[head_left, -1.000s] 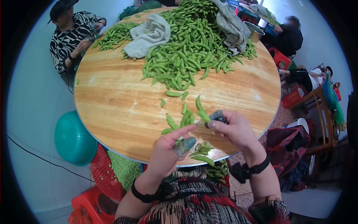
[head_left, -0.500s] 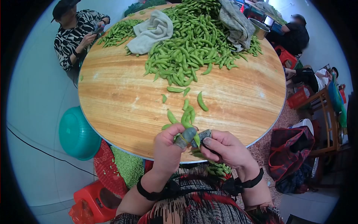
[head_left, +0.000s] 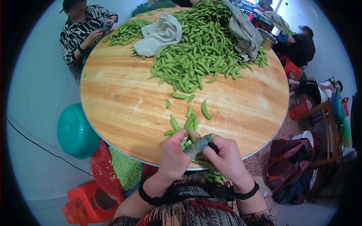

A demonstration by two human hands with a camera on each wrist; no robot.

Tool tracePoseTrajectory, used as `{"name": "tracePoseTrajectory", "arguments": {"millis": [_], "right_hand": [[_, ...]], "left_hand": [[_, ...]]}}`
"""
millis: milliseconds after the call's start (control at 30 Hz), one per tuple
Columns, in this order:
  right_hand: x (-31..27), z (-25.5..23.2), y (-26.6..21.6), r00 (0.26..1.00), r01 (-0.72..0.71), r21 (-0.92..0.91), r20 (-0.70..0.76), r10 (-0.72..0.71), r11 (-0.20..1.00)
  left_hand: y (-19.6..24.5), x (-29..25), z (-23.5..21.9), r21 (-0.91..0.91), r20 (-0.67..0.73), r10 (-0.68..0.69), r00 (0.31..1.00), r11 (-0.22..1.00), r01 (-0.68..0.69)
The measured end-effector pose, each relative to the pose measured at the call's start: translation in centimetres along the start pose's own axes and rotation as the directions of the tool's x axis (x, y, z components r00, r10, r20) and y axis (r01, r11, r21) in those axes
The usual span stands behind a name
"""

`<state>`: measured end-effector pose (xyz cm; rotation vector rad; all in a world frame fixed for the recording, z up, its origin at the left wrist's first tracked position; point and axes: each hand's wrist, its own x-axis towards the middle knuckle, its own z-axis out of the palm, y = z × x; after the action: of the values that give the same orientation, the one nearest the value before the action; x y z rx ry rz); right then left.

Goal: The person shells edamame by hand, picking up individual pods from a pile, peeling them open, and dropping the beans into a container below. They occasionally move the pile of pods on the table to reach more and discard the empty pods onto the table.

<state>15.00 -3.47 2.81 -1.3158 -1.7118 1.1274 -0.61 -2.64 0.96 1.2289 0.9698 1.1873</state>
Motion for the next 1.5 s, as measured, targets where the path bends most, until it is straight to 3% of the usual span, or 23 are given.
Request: {"name": "tracePoseTrajectory", "arguments": {"millis": [67, 100, 133, 200, 267, 300, 333, 367, 400, 467, 600, 667, 700, 733, 767, 800, 867, 967, 1100, 1167, 1300, 1367, 1500], "right_hand": [[0.4, -0.2, -0.3, 1.0, 0.01, 0.122, 0.009, -0.011, 0.992], [0.6, -0.7, -0.7, 0.978, -0.202, 0.349, 0.118, 0.17, 0.915], [0.7, -1.0, -0.9, 0.912, -0.409, 0.525, 0.262, 0.315, 0.746], [0.9, -0.9, 0.0, 0.906, -0.422, 0.589, 0.3, 0.298, 0.69], [1.0, -1.0, 0.2, 0.898, -0.437, 0.601, 0.332, 0.288, 0.669], [1.1, -0.8, 0.0, 0.898, -0.437, 0.594, 0.334, 0.288, 0.675], [1.2, -0.4, -0.3, 0.978, -0.209, 0.378, 0.098, 0.185, 0.902], [1.3, 0.0, -0.6, 0.995, 0.007, 0.073, -0.097, 0.0, 0.997], [1.4, 0.2, -0.8, 0.995, 0.006, 0.068, -0.096, 0.001, 0.998], [1.5, 0.4, -1.1, 0.989, 0.051, 0.049, -0.144, -0.043, 0.997], [1.7, -0.1, -0.8, 0.992, 0.1, 0.001, -0.074, -0.099, 0.995], [1.6, -0.5, -0.7, 0.971, 0.223, -0.333, -0.005, -0.238, 0.916], [1.5, -0.4, -0.8, 0.972, 0.222, -0.334, -0.001, -0.236, 0.916], [1.5, -0.1, -1.1, 0.966, 0.224, -0.248, -0.074, -0.249, 0.943], [1.5, 0.3, -1.4, 0.955, 0.232, -0.16, -0.149, -0.256, 0.959], [1.6, 0.8, -1.3, 0.955, 0.234, -0.162, -0.148, -0.258, 0.959], [1.6, 1.8, -1.0, 0.933, 0.163, -0.162, -0.297, -0.205, 0.973], [1.8, 2.1, -0.8, 0.887, 0.209, -0.371, -0.318, -0.336, 0.905], [1.9, 2.3, -0.4, 0.876, 0.214, -0.447, -0.307, -0.373, 0.869], [2.0, 2.6, -0.6, 0.89, 0.158, -0.255, -0.381, -0.249, 0.954], [1.9, 1.9, 0.0, 0.88, 0.153, -0.132, -0.432, -0.196, 0.979], [1.6, 1.1, -0.8, 0.894, 0.106, -0.271, -0.395, -0.211, 0.957], [1.3, 1.4, -1.5, 0.921, 0.122, -0.263, -0.33, -0.208, 0.957]], "left_hand": [[0.4, 0.1, -0.2, -0.018, 0.001, -0.056, 0.998, 0.998, 0.056], [0.3, 0.2, -0.5, -0.025, -0.008, -0.053, 0.999, 0.998, 0.052], [0.1, 0.4, -0.9, -0.066, 0.045, -0.075, 0.996, 0.995, 0.077], [0.1, 0.4, -1.6, -0.113, 0.095, -0.088, 0.992, 0.989, 0.099], [0.4, 0.4, -1.9, -0.395, 0.209, -0.265, 0.941, 0.857, 0.33], [0.4, 0.5, -1.9, -0.403, 0.206, -0.259, 0.944, 0.856, 0.323], [0.3, 0.7, -1.8, -0.17, 0.146, -0.153, 0.977, 0.969, 0.177], [0.2, 0.7, -1.8, 0.082, 0.116, -0.035, 0.993, 0.996, 0.025], [0.3, 0.6, -1.6, 0.077, 0.115, -0.033, 0.993, 0.997, 0.024], [0.8, 0.4, -1.3, 0.373, 0.068, 0.166, 0.984, 0.91, -0.18], [1.5, 0.4, -1.8, 0.435, 0.132, 0.147, 0.98, 0.88, -0.191], [0.9, 0.7, -2.5, 0.312, 0.26, 0.111, 0.959, 0.93, -0.192], [0.7, 0.6, -2.7, 0.311, 0.257, 0.11, 0.96, 0.931, -0.19], [0.5, 0.6, -2.7, -0.004, 0.264, -0.044, 0.964, 0.999, 0.047], [0.4, 0.6, -2.8, -0.31, 0.319, -0.183, 0.93, 0.907, 0.285], [0.5, 0.6, -2.5, -0.311, 0.318, -0.18, 0.931, 0.907, 0.282], [0.9, 0.5, -1.5, -0.607, 0.26, -0.343, 0.903, 0.669, 0.429], [0.3, 0.1, -1.0, -0.677, 0.232, -0.319, 0.919, 0.625, 0.388], [-0.4, 0.4, -0.7, -0.719, 0.22, -0.301, 0.928, 0.593, 0.362], [-0.1, 0.5, -0.5, -0.774, 0.214, -0.353, 0.911, 0.507, 0.379], [-0.1, 0.2, -0.6, -0.765, 0.215, -0.4, 0.891, 0.499, 0.408], [0.0, -0.5, -1.1, -0.538, -0.036, -0.313, 0.949, 0.806, 0.246], [0.1, -0.4, -1.3, -0.5, -0.016, -0.178, 0.984, 0.854, 0.146]]}}
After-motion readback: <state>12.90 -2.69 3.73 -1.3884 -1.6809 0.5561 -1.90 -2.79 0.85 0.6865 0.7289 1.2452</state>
